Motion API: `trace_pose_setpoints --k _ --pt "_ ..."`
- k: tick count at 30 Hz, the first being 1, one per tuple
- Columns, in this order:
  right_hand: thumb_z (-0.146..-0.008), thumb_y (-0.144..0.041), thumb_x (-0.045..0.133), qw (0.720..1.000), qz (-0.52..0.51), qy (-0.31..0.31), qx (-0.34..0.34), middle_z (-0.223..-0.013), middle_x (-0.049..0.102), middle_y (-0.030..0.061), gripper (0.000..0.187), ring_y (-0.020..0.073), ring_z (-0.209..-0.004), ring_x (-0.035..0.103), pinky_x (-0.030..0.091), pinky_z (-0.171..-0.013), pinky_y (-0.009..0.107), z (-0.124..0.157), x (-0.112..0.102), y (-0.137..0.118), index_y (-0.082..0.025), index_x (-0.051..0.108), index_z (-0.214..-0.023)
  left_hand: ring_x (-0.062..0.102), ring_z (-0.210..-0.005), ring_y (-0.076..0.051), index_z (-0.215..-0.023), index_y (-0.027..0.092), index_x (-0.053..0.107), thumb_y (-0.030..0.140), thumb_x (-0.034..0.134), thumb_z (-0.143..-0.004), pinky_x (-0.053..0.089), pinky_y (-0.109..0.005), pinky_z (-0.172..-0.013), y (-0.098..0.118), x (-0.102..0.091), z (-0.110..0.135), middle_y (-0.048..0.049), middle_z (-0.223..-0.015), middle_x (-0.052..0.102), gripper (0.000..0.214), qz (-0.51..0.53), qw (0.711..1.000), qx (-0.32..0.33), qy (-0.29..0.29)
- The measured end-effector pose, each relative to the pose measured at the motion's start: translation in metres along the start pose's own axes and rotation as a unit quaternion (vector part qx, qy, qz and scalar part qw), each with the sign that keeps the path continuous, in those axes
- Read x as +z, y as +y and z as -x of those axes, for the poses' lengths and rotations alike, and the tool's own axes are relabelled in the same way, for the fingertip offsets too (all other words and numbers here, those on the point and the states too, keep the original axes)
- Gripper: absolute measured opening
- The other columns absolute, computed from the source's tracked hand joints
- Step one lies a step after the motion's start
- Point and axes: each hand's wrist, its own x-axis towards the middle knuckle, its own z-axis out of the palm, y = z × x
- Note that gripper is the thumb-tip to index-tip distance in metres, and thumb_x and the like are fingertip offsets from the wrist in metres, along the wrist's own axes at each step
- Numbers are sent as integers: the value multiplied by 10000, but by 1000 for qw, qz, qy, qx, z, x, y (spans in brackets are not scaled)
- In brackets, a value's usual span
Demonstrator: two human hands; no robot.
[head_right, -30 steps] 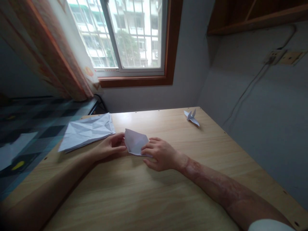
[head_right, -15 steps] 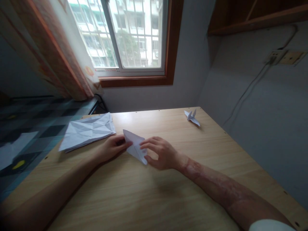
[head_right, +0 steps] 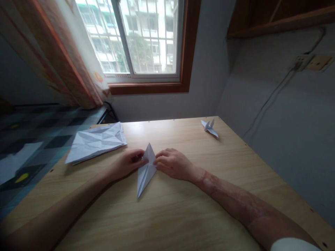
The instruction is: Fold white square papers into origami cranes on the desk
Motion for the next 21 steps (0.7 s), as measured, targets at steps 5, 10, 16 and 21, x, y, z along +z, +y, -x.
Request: trace_pose_setpoints --k 5,10,16,21 --pt "-1050 -343 770 999 29 -4 26 -1125 803 67 105 231 -1018 727 563 -975 394 2 3 8 -239 774 -1054 441 -655 -136 -991 192 781 485 706 -1004 321 -251 -601 10 9 3 43 -726 524 303 12 1000 -11 -6" --pt "-978 -335 853 998 15 8 66 -1027 778 52 172 239 -986 698 545 -934 379 4 4 10 -223 725 -997 501 -707 -147 -1061 196 774 467 796 -951 375 -244 -620 10 14 5 30 -796 591 293 45 998 10 -51" --pt "-911 -135 810 992 -48 63 96 -983 773 10 333 213 -900 699 543 -894 358 7 7 7 -233 619 -1165 564 -729 -148 -973 198 753 346 750 -977 427 -247 -665 7 15 5 10 -819 661 148 -28 998 58 -5" --pt "-984 -137 717 999 -11 36 19 -954 780 26 128 228 -912 701 543 -897 384 3 3 5 -259 679 -1000 680 -837 -182 -975 204 771 204 663 -975 504 -282 -773 11 14 7 -48 -938 755 108 -113 982 149 4"
